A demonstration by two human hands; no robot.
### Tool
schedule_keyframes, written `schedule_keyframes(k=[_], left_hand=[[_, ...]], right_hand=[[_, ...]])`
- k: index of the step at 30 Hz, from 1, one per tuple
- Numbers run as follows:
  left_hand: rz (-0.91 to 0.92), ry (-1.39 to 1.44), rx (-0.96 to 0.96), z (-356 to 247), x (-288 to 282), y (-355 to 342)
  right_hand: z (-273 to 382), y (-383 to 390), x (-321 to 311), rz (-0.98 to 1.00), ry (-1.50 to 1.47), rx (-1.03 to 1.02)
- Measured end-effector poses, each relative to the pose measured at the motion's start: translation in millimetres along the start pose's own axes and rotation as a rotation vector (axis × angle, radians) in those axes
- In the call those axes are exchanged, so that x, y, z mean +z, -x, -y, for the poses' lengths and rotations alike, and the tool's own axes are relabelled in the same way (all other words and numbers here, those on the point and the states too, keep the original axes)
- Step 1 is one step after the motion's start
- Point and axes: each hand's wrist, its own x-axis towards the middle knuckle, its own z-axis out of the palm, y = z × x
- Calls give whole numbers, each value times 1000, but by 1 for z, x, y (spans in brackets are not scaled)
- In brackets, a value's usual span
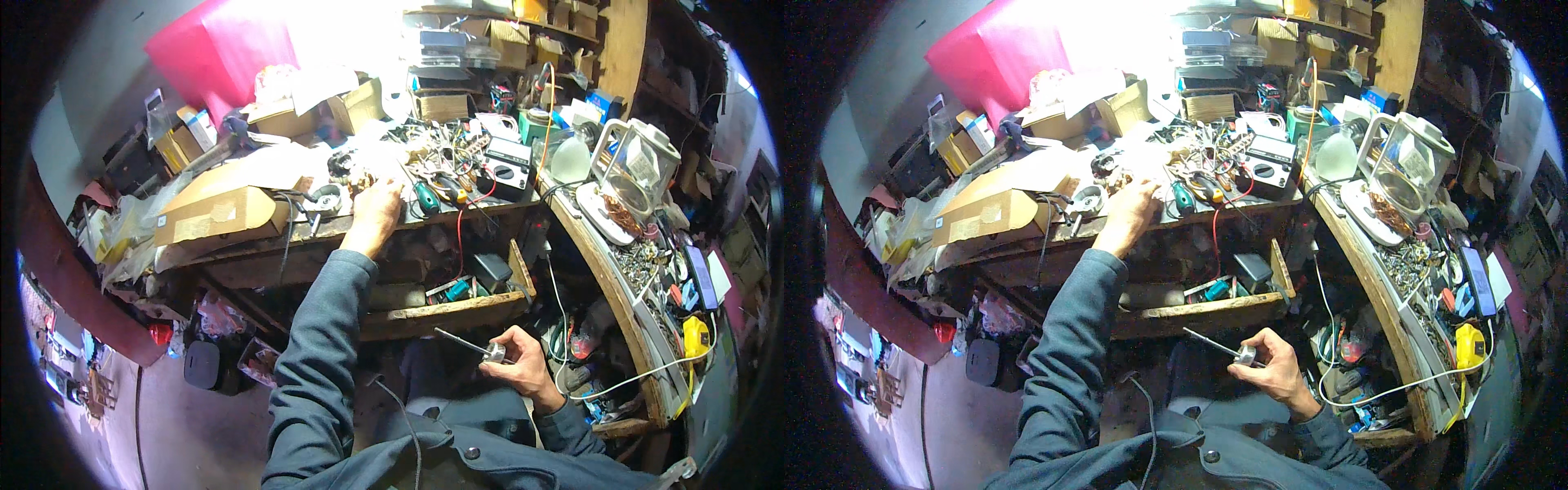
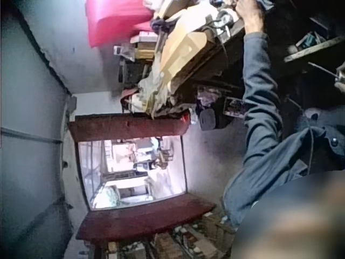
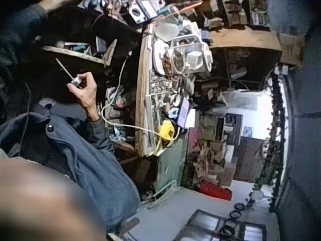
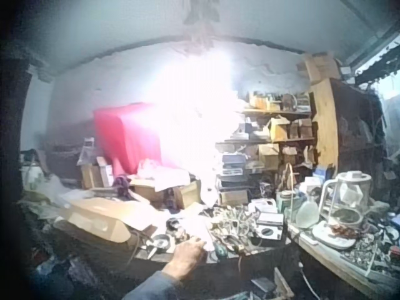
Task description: The person disassembles a small electrical motor, removes the rotor, and uses a soldering iron to work on the stator windings. They then reassemble the motor and use pliers to adjust the rotor shaft.
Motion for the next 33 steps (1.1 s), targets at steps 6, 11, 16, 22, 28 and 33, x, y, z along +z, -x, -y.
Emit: schedule_keyframes(k=[6,11,16,22,28,33], left_hand=[[-383,61,-16,-8,-20,27],[-417,107,-336,33,-41,63],[-160,268,-481,69,-30,61],[-139,311,-677,121,-1,38],[-126,285,-549,138,14,45],[-388,493,-434,142,25,66]], right_hand=[[-10,-2,-7,-52,17,-7],[-7,-4,-5,-27,-121,53],[-11,-8,1,2,-96,57],[-5,-5,2,-2,-94,42],[-6,-1,-2,0,-97,39],[-3,-5,7,18,-147,19]])
